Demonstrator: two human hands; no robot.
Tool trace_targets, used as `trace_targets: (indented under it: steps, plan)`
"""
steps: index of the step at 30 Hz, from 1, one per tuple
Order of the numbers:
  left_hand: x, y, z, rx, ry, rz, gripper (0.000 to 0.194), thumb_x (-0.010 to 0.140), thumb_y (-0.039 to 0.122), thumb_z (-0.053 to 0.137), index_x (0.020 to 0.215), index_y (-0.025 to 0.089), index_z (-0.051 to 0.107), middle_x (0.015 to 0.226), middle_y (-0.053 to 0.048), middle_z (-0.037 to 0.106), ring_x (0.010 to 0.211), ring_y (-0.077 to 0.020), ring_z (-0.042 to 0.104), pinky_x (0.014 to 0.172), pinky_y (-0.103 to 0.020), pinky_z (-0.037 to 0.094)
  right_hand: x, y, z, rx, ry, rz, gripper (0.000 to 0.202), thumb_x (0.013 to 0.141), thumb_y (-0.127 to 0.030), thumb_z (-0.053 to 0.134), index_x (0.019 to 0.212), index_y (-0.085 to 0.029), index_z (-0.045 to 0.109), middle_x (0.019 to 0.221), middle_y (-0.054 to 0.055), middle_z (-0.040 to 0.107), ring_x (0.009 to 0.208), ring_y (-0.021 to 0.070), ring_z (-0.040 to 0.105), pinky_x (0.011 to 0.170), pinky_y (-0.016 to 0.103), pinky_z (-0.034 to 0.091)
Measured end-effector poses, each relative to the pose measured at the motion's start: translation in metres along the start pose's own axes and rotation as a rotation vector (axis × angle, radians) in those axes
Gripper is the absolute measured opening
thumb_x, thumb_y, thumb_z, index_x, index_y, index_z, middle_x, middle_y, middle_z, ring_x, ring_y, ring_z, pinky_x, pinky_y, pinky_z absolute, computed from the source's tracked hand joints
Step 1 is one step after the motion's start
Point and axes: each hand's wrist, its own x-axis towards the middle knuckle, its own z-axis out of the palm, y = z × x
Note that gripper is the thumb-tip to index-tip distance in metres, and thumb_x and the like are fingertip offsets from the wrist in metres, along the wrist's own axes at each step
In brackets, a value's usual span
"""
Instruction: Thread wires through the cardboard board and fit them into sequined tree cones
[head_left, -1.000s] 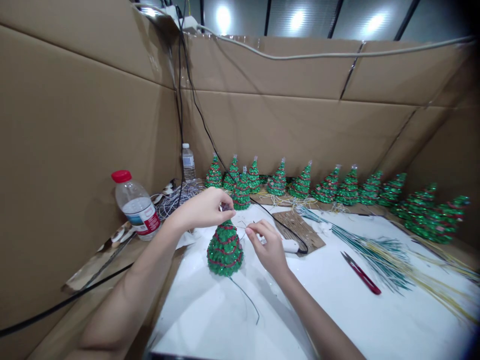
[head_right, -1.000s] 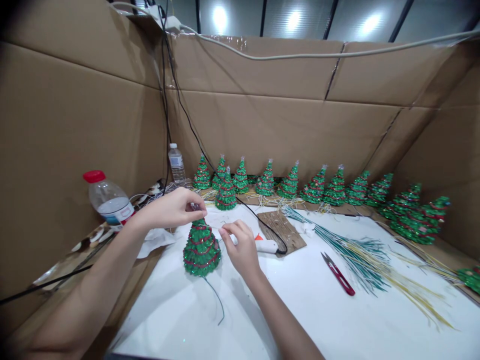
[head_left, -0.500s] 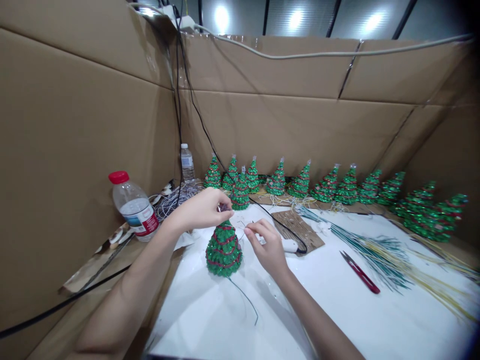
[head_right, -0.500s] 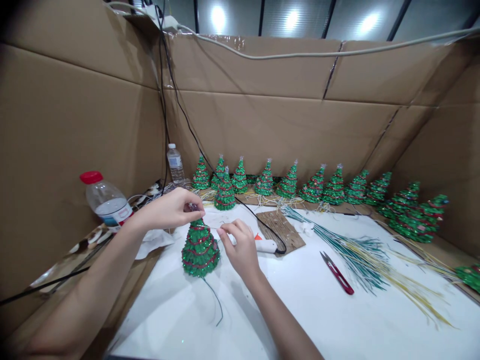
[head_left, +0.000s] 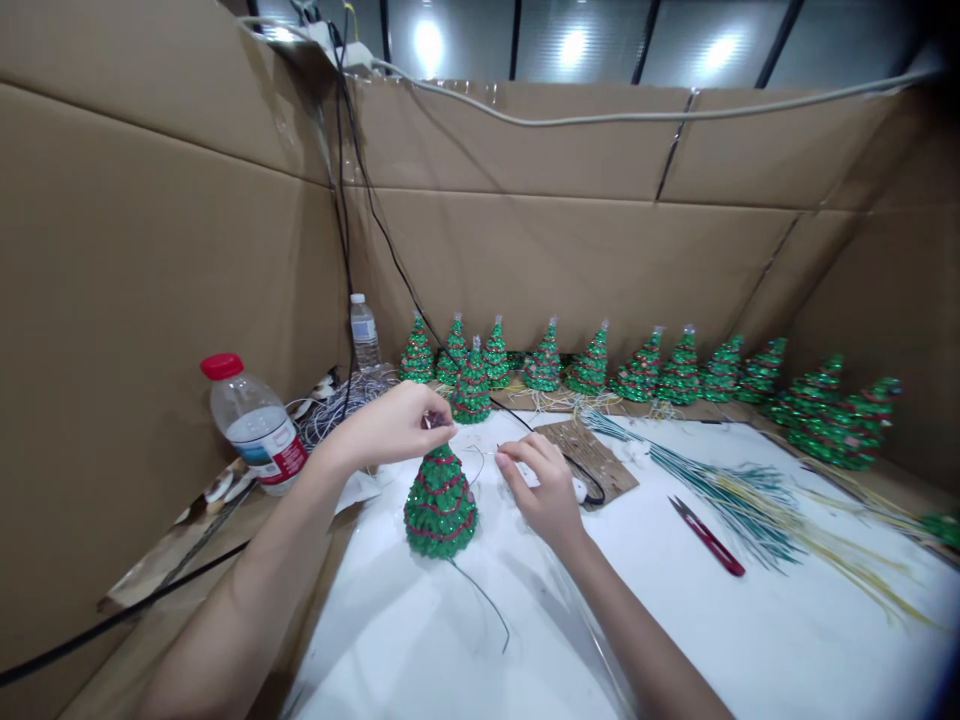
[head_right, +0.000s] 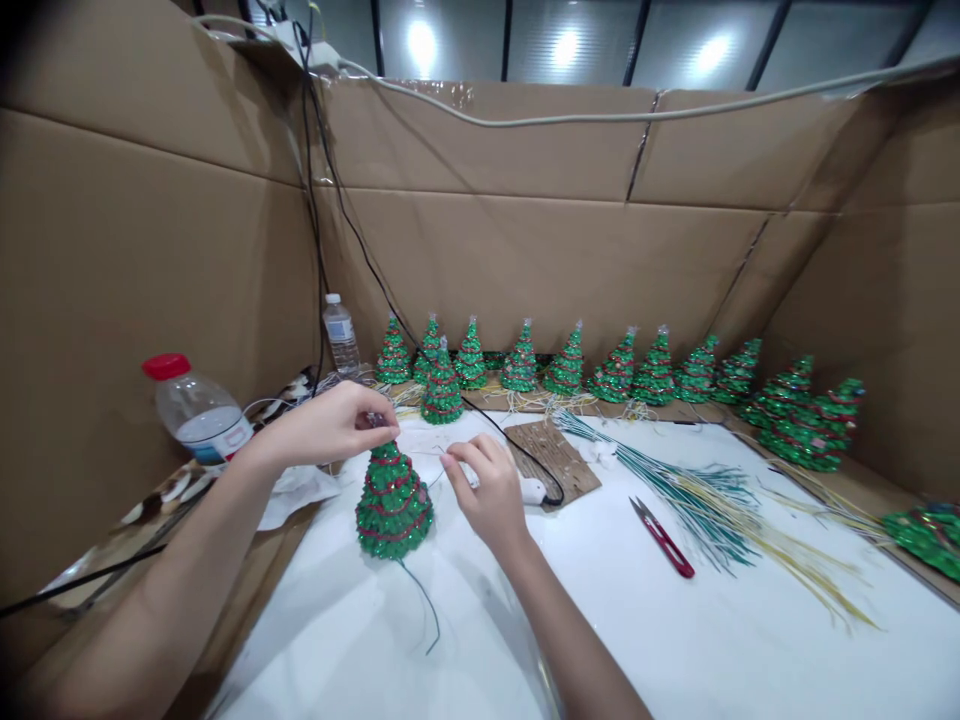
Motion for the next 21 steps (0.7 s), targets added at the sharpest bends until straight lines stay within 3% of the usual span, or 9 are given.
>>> trace_targets:
  steps: [6,13,17,21]
  plan:
    - [-0.001,-0.001,-0.003,-0.019,-0.002,0.024,0.025,0.084,0.031,0.055,0.083,0.015,0.074,0.080,-0.005,0.074,0.069,-0.0150,0.064,0.063,-0.023,0.046,-0.006,0.042,-0.045,-0.150,0.034,0.138,0.027,0.098,-0.035,0.043,0.096,-0.018,0.064,0.088,0.006,0.064,0.084,0.0189,0.060,0.075,0.030,0.045]
    - [-0.007,-0.001,-0.009,-0.007,0.075,0.033,0.023,0.082,0.036,0.061,0.086,0.016,0.072,0.077,-0.004,0.073,0.069,-0.0162,0.066,0.063,-0.024,0.047,-0.069,0.059,-0.103,-0.372,-0.184,0.310,0.022,0.094,-0.034,0.048,0.088,-0.024,0.067,0.087,0.003,0.069,0.078,0.0205,0.064,0.067,0.030,0.045]
    - [-0.009,0.000,-0.010,0.072,0.081,0.096,0.022,0.085,0.035,0.057,0.086,0.017,0.071,0.079,-0.004,0.071,0.070,-0.0154,0.063,0.062,-0.023,0.044,-0.099,0.058,-0.115,-0.466,-0.295,0.391,0.024,0.094,-0.030,0.046,0.083,-0.024,0.067,0.083,0.002,0.068,0.071,0.0190,0.065,0.061,0.029,0.042]
    - [-0.011,0.003,-0.012,0.201,0.097,0.073,0.022,0.086,0.037,0.055,0.092,0.021,0.070,0.081,-0.003,0.070,0.070,-0.0162,0.061,0.060,-0.024,0.039,-0.107,0.061,-0.116,-0.537,-0.335,0.447,0.027,0.095,-0.031,0.043,0.087,-0.024,0.068,0.090,0.003,0.069,0.076,0.0195,0.067,0.060,0.028,0.040]
